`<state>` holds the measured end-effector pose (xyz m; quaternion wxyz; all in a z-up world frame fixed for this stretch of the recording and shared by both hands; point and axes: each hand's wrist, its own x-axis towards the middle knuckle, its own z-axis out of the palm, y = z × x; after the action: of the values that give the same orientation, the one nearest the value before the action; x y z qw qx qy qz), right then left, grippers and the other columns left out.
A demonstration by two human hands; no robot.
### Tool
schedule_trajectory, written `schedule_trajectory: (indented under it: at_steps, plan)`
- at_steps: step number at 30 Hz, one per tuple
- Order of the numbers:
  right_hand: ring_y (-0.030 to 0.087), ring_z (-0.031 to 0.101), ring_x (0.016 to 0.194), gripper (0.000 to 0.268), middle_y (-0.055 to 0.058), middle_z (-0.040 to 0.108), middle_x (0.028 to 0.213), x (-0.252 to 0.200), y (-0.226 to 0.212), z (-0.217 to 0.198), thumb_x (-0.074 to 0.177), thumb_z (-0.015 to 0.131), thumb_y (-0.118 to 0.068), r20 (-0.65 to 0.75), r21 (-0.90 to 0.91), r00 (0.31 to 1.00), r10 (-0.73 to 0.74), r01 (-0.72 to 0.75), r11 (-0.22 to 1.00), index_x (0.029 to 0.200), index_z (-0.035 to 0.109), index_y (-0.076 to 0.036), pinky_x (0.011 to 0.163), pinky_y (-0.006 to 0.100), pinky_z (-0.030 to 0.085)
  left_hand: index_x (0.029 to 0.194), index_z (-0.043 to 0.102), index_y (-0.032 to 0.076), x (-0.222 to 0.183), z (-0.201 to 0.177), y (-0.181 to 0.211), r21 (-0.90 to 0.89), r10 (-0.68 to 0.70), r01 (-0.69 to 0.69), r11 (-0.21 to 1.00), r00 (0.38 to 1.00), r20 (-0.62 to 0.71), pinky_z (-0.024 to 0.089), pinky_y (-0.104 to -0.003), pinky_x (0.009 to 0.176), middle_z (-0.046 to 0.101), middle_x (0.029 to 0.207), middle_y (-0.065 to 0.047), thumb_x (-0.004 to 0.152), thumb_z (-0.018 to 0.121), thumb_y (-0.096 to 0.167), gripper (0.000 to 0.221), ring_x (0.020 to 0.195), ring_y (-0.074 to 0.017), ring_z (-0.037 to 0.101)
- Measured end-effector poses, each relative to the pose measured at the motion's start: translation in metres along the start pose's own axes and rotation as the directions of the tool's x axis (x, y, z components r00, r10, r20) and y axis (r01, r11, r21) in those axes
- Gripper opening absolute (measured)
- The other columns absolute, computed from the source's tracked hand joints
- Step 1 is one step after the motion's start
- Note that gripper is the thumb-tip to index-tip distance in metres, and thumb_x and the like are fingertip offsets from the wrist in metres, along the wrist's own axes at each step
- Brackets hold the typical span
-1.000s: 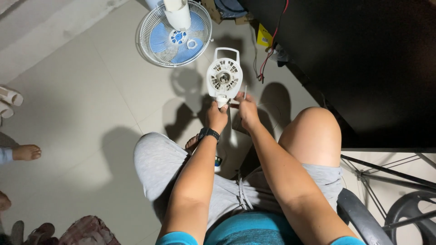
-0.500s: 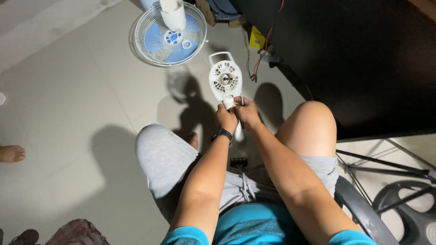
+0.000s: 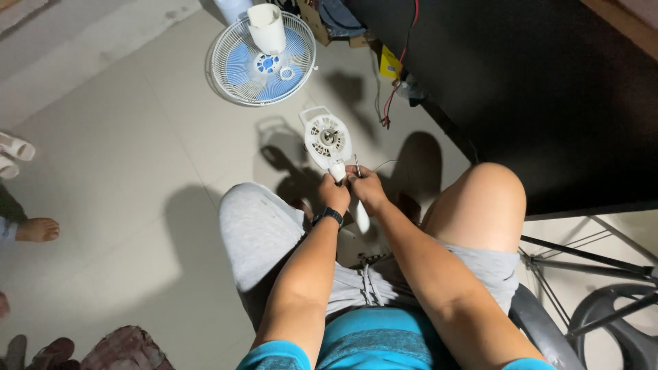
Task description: Testing fan motor components with a multimeter and assembling the motor housing and front grill.
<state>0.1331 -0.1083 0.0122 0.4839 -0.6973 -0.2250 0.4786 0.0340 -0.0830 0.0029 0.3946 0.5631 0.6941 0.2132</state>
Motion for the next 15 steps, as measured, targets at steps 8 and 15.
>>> schedule_trajectory:
  at_steps: [8,15]
  plan:
    - [0.021,0.07,0.096,0.035,0.008,0.075,0.103,0.011,-0.04,-0.007,0.098,0.074,-0.006,-0.092,0.23,0.996,0.001,0.021,0.973,0.131,0.085,-0.008,0.085,0.036,0.057,0.097,0.07,0.002,0.004,-0.003,0.016,-0.06,0.33,-0.35,0.935,0.918,-0.217,0.067,-0.056,0.076,0.083,0.088,-0.024,0.093,0.084,0.02,0.023,0.094,-0.0459,0.084]
    - [0.028,0.068,0.095,0.053,0.015,0.073,0.109,0.026,-0.025,-0.026,0.097,0.062,0.0,-0.048,0.282,0.999,0.019,-0.005,0.959,0.145,0.08,-0.009,0.081,0.037,0.056,0.098,0.074,0.008,-0.009,-0.005,0.031,-0.072,0.361,-0.371,0.926,0.925,-0.115,0.07,-0.049,0.076,0.086,0.092,-0.016,0.084,0.086,0.021,0.022,0.096,-0.0357,0.086]
